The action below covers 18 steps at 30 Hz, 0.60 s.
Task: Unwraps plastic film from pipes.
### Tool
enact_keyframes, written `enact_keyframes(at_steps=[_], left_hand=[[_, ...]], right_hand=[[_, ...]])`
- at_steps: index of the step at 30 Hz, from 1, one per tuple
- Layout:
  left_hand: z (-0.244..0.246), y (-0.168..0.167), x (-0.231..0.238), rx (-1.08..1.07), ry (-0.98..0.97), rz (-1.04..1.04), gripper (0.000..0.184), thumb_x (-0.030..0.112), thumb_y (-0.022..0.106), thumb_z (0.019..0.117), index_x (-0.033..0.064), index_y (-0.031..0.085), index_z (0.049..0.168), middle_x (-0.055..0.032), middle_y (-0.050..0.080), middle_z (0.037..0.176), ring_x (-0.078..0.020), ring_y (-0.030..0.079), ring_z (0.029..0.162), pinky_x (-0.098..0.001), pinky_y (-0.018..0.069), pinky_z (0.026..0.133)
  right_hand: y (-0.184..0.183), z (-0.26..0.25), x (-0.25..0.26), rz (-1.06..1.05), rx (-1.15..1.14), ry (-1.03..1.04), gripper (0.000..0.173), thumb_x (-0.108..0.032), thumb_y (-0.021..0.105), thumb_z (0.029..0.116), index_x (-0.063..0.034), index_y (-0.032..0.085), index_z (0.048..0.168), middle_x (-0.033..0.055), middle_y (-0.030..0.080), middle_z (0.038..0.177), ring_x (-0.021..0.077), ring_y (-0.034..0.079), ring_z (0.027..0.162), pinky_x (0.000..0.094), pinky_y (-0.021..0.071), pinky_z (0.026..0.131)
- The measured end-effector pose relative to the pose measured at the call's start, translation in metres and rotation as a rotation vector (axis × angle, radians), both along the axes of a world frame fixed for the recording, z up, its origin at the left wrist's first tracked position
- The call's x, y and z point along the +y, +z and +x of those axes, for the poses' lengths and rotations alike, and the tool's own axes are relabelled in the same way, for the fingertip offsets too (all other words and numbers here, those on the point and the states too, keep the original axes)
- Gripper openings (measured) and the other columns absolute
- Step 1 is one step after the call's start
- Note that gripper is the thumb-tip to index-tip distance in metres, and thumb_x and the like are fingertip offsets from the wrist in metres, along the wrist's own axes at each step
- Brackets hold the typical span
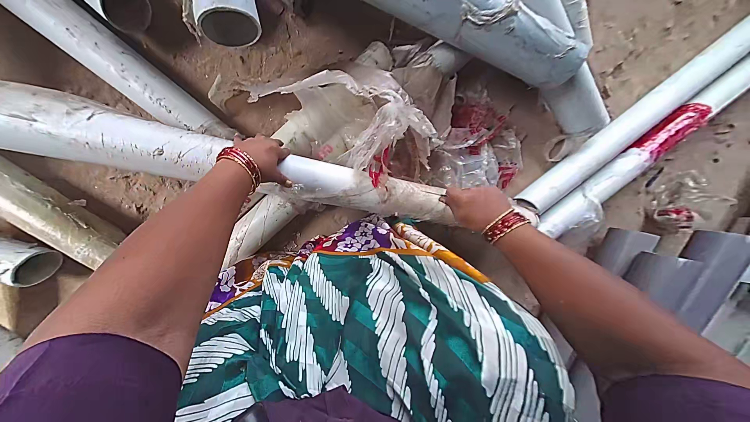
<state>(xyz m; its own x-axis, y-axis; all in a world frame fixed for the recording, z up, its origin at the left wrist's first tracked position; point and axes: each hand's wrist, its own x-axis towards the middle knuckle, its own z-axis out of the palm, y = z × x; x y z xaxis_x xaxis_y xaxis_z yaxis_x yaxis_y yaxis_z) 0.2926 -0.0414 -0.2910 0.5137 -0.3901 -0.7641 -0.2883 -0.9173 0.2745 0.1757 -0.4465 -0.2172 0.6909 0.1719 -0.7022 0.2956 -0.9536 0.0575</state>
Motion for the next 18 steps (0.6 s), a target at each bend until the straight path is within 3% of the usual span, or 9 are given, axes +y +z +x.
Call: enact_keyframes(at_steps=[2,4,5,7,10,13,15,18], left_hand=[[-0.008,0.006,-0.004,-0.053,0.017,-0.035,0.068,0.036,0.084,0.0863,0.0117,0.060,0.145,-0.0187,0.034,0.165,-0.0474,0.029,0.151,-0.0810,0.0219,0.109],[-0.021,0.012,-0.005,-0.178,-0.001,-0.090,0.053,0.028,0.082,0.0891,0.0114,0.067,0.137,-0.0189,0.045,0.158,-0.0455,0.039,0.146,-0.0802,0.0225,0.110],[-0.030,0.014,-0.003,-0.240,-0.004,-0.118,0.046,0.024,0.077,0.0929,0.0091,0.067,0.135,-0.0196,0.053,0.151,-0.0455,0.046,0.142,-0.0784,0.0269,0.109],[-0.049,0.011,0.003,-0.320,-0.004,-0.158,0.043,0.022,0.065,0.1015,0.0026,0.062,0.139,-0.0238,0.057,0.145,-0.0486,0.049,0.138,-0.0757,0.0351,0.106],[-0.069,0.003,0.007,-0.313,0.021,-0.141,0.059,0.028,0.060,0.1043,-0.0014,0.045,0.152,-0.0271,0.043,0.157,-0.0504,0.034,0.148,-0.0781,0.0219,0.113],[-0.073,0.001,0.000,-0.272,0.031,-0.081,0.083,0.038,0.074,0.0953,-0.0032,0.035,0.157,-0.0278,0.035,0.162,-0.0514,0.026,0.151,-0.0782,0.0130,0.116],[-0.076,0.000,-0.004,-0.277,0.031,-0.049,0.082,0.030,0.076,0.0936,-0.0027,0.035,0.157,-0.0286,0.036,0.161,-0.0533,0.028,0.150,-0.0791,0.0160,0.115],[-0.074,0.003,-0.009,-0.240,0.026,-0.006,0.082,0.031,0.075,0.0949,-0.0013,0.034,0.158,-0.0282,0.034,0.162,-0.0533,0.027,0.150,-0.0792,0.0176,0.114]], right_hand=[[0.004,0.004,0.029,0.187,-0.148,0.069,0.031,-0.016,0.049,0.1066,0.0074,0.062,0.092,0.0292,0.063,0.071,0.0529,0.068,0.071,0.0641,0.0504,0.058],[-0.005,0.017,0.069,0.247,-0.112,0.127,0.027,-0.014,0.048,0.1060,0.0064,0.062,0.097,0.0268,0.064,0.073,0.0498,0.069,0.072,0.0621,0.0510,0.059],[-0.012,0.022,0.088,0.225,-0.048,0.137,0.025,-0.014,0.047,0.1061,0.0058,0.062,0.103,0.0266,0.066,0.078,0.0490,0.070,0.076,0.0618,0.0514,0.062],[-0.024,0.024,0.103,0.153,0.081,0.120,0.025,-0.011,0.046,0.1054,0.0051,0.062,0.115,0.0277,0.068,0.087,0.0498,0.070,0.085,0.0632,0.0514,0.069],[-0.031,0.007,0.056,0.041,0.147,0.061,0.025,-0.013,0.046,0.1065,0.0046,0.063,0.111,0.0289,0.068,0.088,0.0511,0.070,0.088,0.0645,0.0513,0.072],[-0.017,-0.006,0.001,-0.146,0.173,-0.066,0.029,-0.018,0.048,0.1068,0.0051,0.065,0.106,0.0309,0.069,0.094,0.0524,0.069,0.094,0.0662,0.0513,0.073],[-0.004,-0.007,0.006,-0.083,0.090,-0.072,0.033,-0.021,0.047,0.1085,0.0062,0.064,0.101,0.0314,0.068,0.088,0.0537,0.069,0.088,0.0668,0.0514,0.069],[-0.006,0.011,0.061,0.189,-0.038,0.094,0.031,-0.018,0.047,0.1078,0.0057,0.062,0.096,0.0269,0.065,0.075,0.0497,0.069,0.074,0.0624,0.0514,0.062]])
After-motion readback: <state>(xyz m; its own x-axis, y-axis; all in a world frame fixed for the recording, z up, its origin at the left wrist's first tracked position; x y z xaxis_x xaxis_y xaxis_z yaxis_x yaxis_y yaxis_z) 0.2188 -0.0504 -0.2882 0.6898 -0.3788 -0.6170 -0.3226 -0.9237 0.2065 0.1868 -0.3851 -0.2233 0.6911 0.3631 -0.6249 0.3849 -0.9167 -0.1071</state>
